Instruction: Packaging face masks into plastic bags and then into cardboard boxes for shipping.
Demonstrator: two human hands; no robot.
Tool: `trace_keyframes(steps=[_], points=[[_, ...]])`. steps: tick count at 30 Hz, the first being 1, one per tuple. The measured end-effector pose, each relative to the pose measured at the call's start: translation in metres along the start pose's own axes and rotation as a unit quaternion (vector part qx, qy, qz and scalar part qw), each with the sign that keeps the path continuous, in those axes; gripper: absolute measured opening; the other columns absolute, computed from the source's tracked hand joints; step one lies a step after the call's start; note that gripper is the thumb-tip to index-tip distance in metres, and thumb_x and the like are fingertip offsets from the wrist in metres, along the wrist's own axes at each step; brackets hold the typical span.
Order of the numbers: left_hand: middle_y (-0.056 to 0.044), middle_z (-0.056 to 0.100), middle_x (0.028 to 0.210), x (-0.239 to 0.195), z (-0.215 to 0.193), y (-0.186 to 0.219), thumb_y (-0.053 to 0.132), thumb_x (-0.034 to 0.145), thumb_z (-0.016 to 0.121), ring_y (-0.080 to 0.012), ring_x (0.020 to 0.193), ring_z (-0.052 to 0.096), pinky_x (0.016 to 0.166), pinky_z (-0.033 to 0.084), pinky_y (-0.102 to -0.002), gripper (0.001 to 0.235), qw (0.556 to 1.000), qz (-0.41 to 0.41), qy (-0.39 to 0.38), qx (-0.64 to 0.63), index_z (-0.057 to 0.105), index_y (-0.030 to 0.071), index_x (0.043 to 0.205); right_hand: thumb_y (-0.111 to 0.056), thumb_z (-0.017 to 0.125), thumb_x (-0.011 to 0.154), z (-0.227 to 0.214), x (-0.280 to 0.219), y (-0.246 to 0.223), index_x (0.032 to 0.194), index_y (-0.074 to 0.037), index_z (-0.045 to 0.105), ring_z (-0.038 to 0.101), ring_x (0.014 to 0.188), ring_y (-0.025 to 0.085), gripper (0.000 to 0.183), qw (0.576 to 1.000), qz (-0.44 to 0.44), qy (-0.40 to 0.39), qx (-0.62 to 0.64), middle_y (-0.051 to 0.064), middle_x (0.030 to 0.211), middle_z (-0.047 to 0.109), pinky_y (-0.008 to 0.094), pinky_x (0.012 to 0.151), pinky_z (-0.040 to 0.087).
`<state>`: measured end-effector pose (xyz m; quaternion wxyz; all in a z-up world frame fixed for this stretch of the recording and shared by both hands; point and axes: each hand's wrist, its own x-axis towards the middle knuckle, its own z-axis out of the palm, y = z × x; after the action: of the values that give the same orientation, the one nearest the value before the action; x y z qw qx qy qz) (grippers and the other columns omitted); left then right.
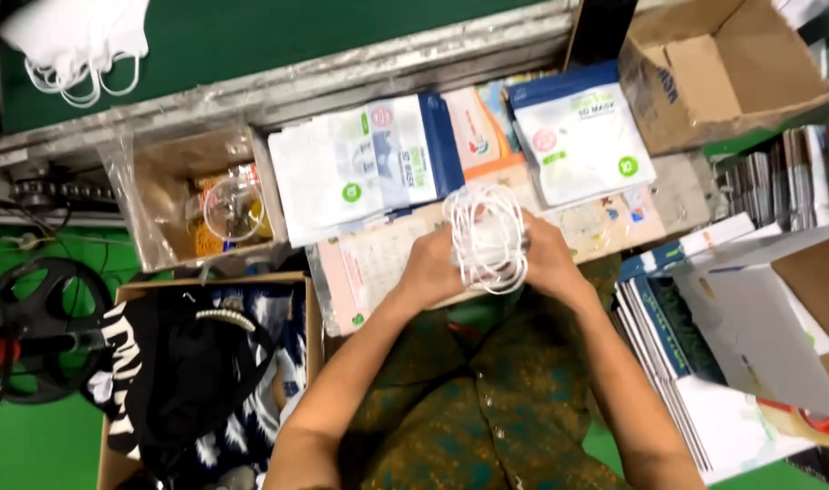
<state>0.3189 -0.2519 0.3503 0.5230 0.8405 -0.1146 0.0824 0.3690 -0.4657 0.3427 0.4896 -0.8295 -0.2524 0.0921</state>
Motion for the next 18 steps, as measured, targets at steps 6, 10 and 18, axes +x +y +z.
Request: trace_keyframes(steps=[6,10,18], points=[[-0.016,0.075,0.101,0.013,0.005,-0.011,0.025,0.071,0.084,-0.0354,0.09,0.074,0.081,0.059,-0.04,0.06,0.996,-0.005,-0.081,-0.028,0.065,0.011,0.126,-0.026,0.09,0.067,0.007,0.007,0.018,0.136,-0.004,0.059,0.071,0.11,0.025,0.079,0.999,-0.004,0.004,0.036,0.013,0.122,0.072,0.035,0.095,0.055],[-0.018,0.074,0.094,0.034,0.007,-0.016,0.013,0.076,0.078,-0.0377,0.09,0.071,0.078,0.055,-0.044,0.026,0.973,0.065,-0.216,0.045,0.074,0.01,0.102,-0.028,0.08,0.08,0.004,0.015,0.036,0.145,-0.003,0.039,0.062,0.108,0.025,0.081,0.998,-0.065,-0.002,-0.001,0.012,0.125,0.063,0.034,0.093,0.048],[-0.011,0.072,0.099,0.14,0.01,-0.067,0.02,0.092,0.073,-0.0326,0.096,0.067,0.086,0.053,-0.044,0.013,0.954,0.024,0.288,0.076,0.075,0.009,0.098,-0.021,0.084,0.089,-0.01,0.025,0.067,0.124,0.0,0.074,0.073,0.109,0.023,0.042,0.979,0.023,0.198,0.049,0.011,0.119,0.079,0.037,0.099,0.057]])
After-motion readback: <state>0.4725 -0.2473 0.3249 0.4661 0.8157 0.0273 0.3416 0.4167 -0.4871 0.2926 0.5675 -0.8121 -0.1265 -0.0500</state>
